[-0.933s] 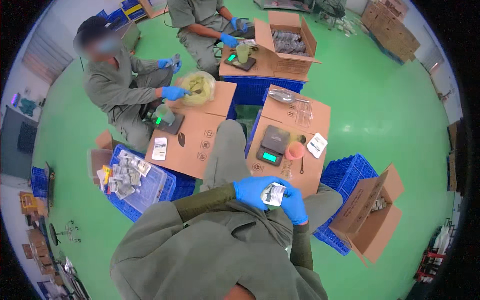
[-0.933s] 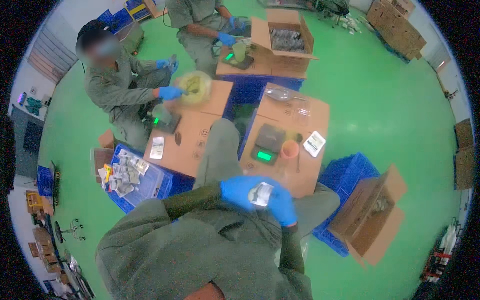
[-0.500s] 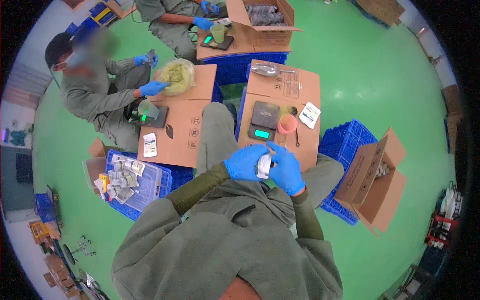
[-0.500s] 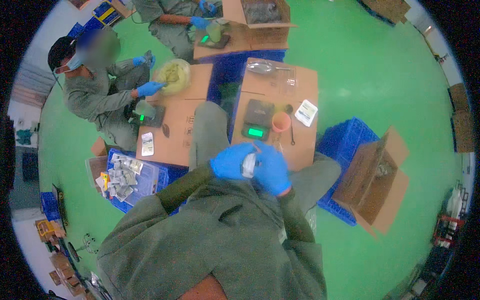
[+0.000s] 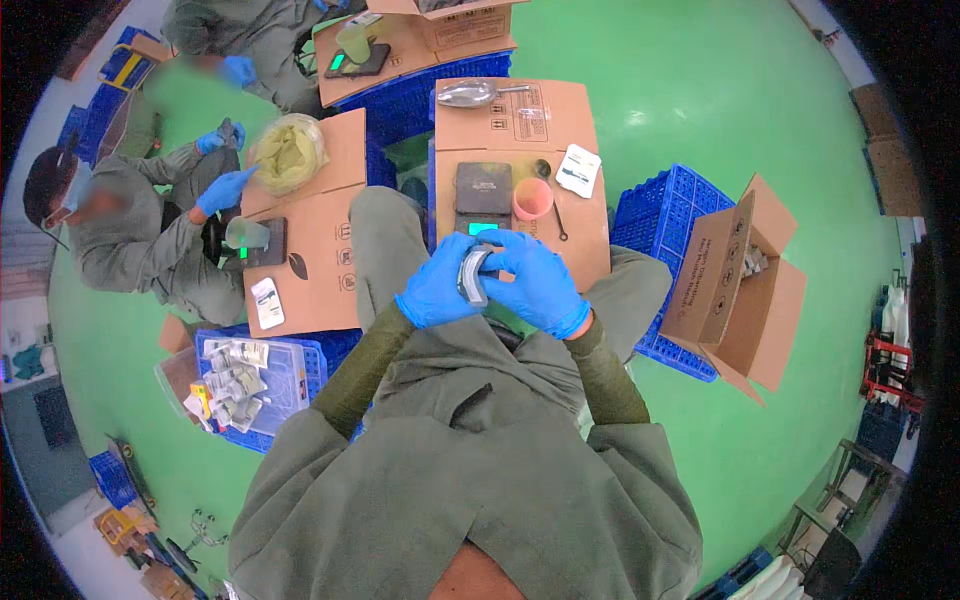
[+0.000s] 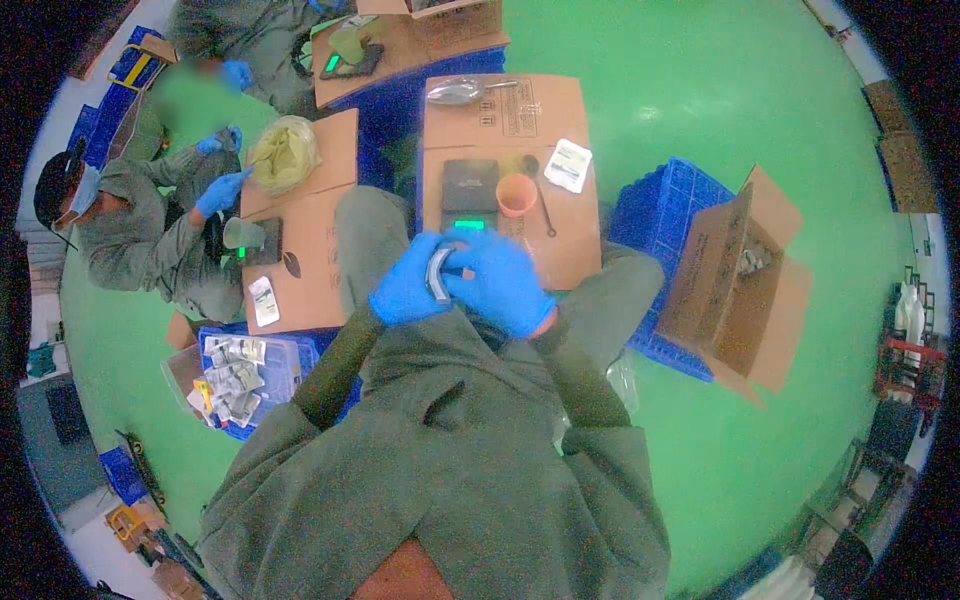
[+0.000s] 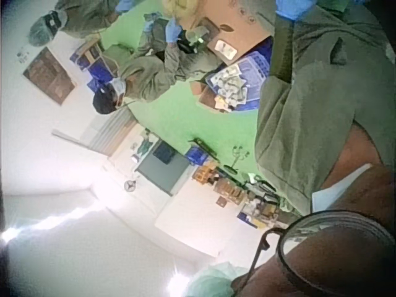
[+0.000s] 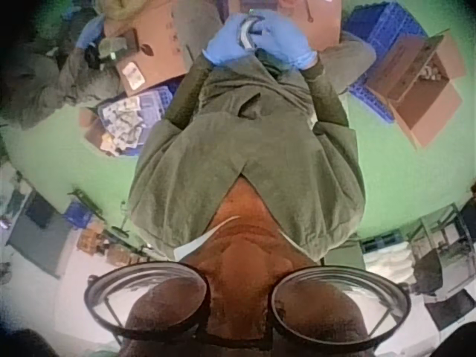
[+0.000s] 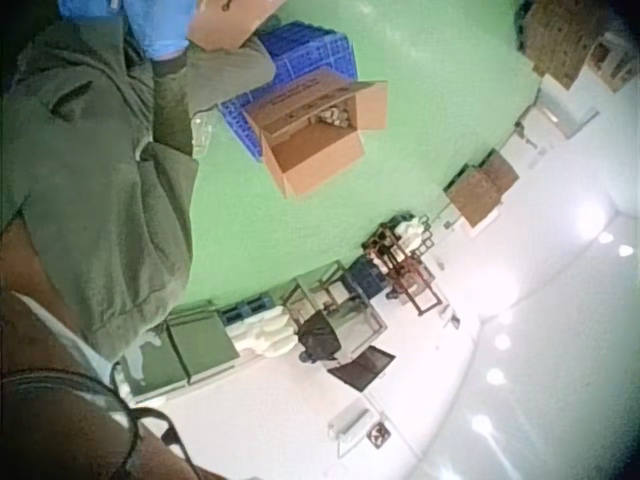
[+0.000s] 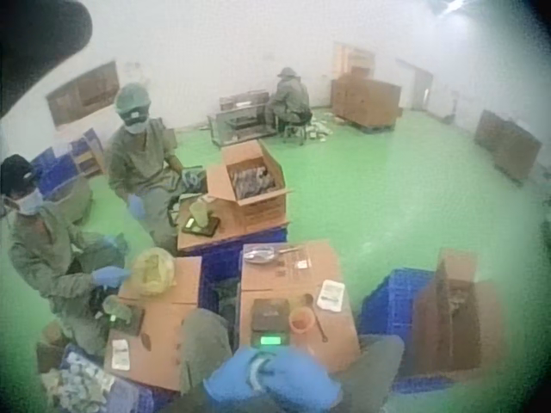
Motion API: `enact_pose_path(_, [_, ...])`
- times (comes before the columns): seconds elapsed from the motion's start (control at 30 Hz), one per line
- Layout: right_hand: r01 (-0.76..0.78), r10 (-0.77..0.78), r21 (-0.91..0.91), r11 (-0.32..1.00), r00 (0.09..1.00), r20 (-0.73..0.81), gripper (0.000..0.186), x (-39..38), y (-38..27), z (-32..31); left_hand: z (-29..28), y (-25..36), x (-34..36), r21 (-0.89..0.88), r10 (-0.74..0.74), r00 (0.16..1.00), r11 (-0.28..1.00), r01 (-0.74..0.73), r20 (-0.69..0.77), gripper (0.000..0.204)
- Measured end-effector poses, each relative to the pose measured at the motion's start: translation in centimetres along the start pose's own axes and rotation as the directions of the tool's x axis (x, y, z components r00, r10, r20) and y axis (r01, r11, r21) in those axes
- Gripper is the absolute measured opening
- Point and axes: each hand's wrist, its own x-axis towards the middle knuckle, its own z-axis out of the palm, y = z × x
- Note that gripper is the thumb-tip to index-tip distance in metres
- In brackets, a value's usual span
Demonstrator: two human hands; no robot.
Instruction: Weighing and packing small items or herbal powder into bags and boxes.
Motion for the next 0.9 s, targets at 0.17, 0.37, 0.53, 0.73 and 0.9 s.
enact_pose_path(0.17, [-0.047,0.041,-0.197,0.979,0.999,-0.036,0.026,0.7,-0.6,0.6,-0.3,1.5,0.7,0.006,0.043,0.999,0.999,-0.043,-0.016,0.07])
enact_pose_path(0.37, [0.095,-0.084,-0.197,0.976,0.995,0.062,0.024,2.0,0.0,0.1,-0.2,-0.6,1.3,-0.072,-0.007,0.999,0.997,0.003,-0.052,0.07])
enact_pose_path(0.53, [-0.129,0.223,0.305,0.944,0.928,-0.298,0.014,2.1,3.1,-3.1,-2.6,-1.5,1.2,0.035,-0.036,0.991,0.999,0.04,-0.126,0.064])
enact_pose_path(0.73, [-0.632,0.598,0.012,0.775,0.727,-0.338,0.028,-1.4,20.9,-0.8,-4.0,-4.2,2.4,0.022,-0.074,0.975,0.997,0.081,-0.209,0.062])
enact_pose_path(0.9, [-0.591,0.483,-0.278,0.757,0.793,-0.372,0.031,-2.5,27.6,3.7,-4.6,-8.2,3.8,0.019,-0.138,0.952,0.989,0.149,-0.273,0.063])
